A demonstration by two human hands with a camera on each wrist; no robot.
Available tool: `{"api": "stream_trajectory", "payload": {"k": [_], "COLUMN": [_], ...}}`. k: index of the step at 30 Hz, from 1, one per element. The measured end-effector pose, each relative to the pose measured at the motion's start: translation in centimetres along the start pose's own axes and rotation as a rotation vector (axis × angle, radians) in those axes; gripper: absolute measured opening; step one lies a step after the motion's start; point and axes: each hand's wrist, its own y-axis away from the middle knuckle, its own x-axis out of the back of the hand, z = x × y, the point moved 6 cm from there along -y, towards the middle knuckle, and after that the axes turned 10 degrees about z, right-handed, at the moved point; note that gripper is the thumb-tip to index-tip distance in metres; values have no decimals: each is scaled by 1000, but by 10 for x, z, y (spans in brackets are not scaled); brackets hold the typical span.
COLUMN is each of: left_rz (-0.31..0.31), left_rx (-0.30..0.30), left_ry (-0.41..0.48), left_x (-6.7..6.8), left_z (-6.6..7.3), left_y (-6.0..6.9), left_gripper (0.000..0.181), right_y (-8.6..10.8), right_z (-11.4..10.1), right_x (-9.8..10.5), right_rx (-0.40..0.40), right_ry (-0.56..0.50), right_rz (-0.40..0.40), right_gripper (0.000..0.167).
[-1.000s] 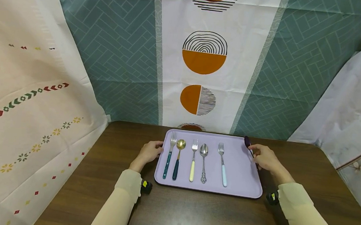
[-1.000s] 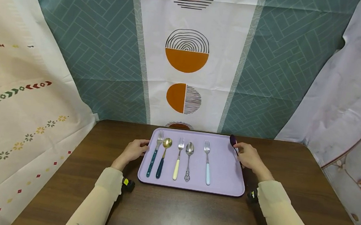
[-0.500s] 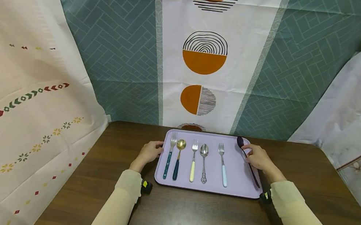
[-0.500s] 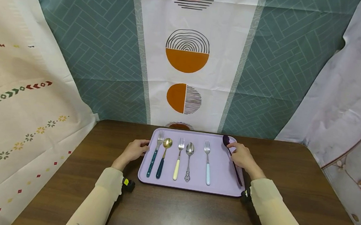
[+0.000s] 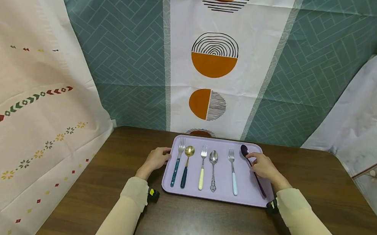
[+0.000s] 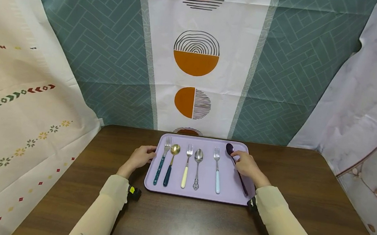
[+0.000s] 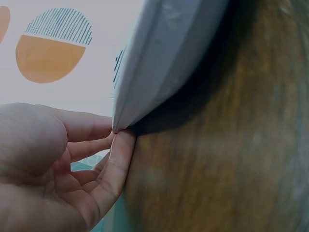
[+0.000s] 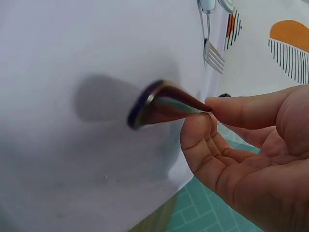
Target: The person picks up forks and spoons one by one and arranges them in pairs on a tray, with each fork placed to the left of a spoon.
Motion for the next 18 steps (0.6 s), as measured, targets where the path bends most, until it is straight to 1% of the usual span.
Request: {"api": "stream_trajectory", "payload": {"k": [3,9,14,18], "left_rz": [1,-1,-3,-1], "left_rx": [2,8,6,3], "left_ry": [3,1,3,-2], "left_x": [0,0,0,0], "left_z": [0,-1,0,0], "left_y": [0,1,1,1], "left_gripper": [42,42,42,42], "right_y": [0,-2,-5,-7], "right_z": [-2,-5,-8,-9], "right_x": [-2,-8,-9,-10], "right_rx": [11,9,33,30], "right_ry": [-1,2,28,32], "right_rz": [-5,-26,-20,-24], "right_gripper": [50,49,50,51]}}
